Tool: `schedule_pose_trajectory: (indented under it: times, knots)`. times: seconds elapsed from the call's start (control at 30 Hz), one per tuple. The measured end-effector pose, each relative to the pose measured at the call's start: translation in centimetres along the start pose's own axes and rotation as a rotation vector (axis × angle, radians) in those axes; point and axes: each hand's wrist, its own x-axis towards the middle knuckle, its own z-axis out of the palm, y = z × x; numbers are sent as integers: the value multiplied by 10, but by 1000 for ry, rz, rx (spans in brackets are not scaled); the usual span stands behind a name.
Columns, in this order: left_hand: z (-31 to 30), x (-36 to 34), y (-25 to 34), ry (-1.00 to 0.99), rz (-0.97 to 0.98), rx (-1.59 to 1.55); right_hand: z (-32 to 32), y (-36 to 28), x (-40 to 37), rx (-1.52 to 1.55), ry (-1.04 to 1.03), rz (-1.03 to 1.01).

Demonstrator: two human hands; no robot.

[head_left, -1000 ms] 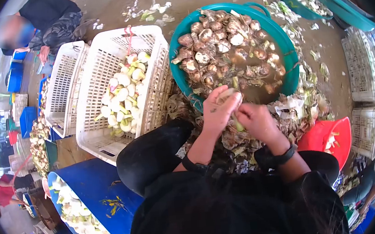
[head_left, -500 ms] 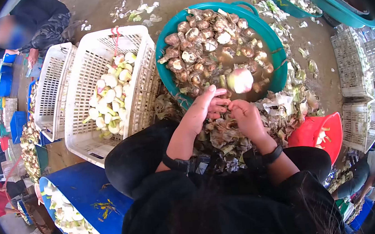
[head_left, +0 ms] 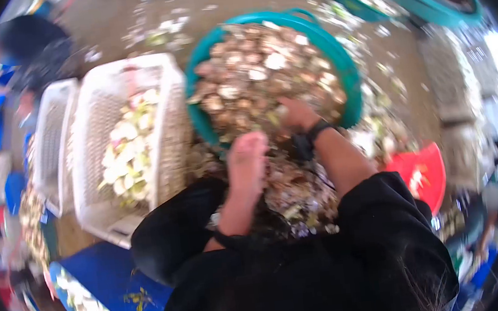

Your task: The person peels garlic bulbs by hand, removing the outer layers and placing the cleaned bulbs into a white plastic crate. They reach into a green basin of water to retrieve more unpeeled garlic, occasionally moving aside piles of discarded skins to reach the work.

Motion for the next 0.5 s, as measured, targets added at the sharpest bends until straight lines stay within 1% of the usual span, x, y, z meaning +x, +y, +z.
schedule_pose_trajectory:
  times: [0.03,0.07,0.1,0.13,0.17,0.2,0.23,0.27,0.3,0.33,0.4,0.43,0.47,0.5]
  knots:
    - [0,-4,10,-64,30,132,4,-6,-2,-26,-91,-37]
    - [-7,-7,15,-106,204,356,7,-14,1,163,-83,-16]
    - [-8,2,1,-34,466,505,9,-20,3,352,-72,2]
    - [-7,5,-7,13,462,243,11,-27,3,346,-40,-181]
    - [-7,9,-16,10,372,20,26,-6,11,888,-373,-113]
    - [-4,20,-30,34,188,-106,26,-2,9,834,-237,11]
    - [-2,29,-39,158,222,46,27,1,10,785,-102,144]
    - [0,20,-27,220,148,36,12,-28,-1,745,25,275]
    - [2,14,-22,202,-13,188,0,-49,-27,924,69,254]
    - [4,16,-22,51,-79,165,-9,-72,-51,1103,131,260]
    - [26,23,-56,-68,93,-97,2,-96,-86,868,322,-20]
    - [33,11,-48,-66,204,-315,-1,-100,-98,757,389,-112]
    - [26,3,-41,-78,204,-309,-4,-103,-109,643,464,-196]
    - [13,-2,-29,-75,180,-234,-14,-95,-118,534,242,-221]
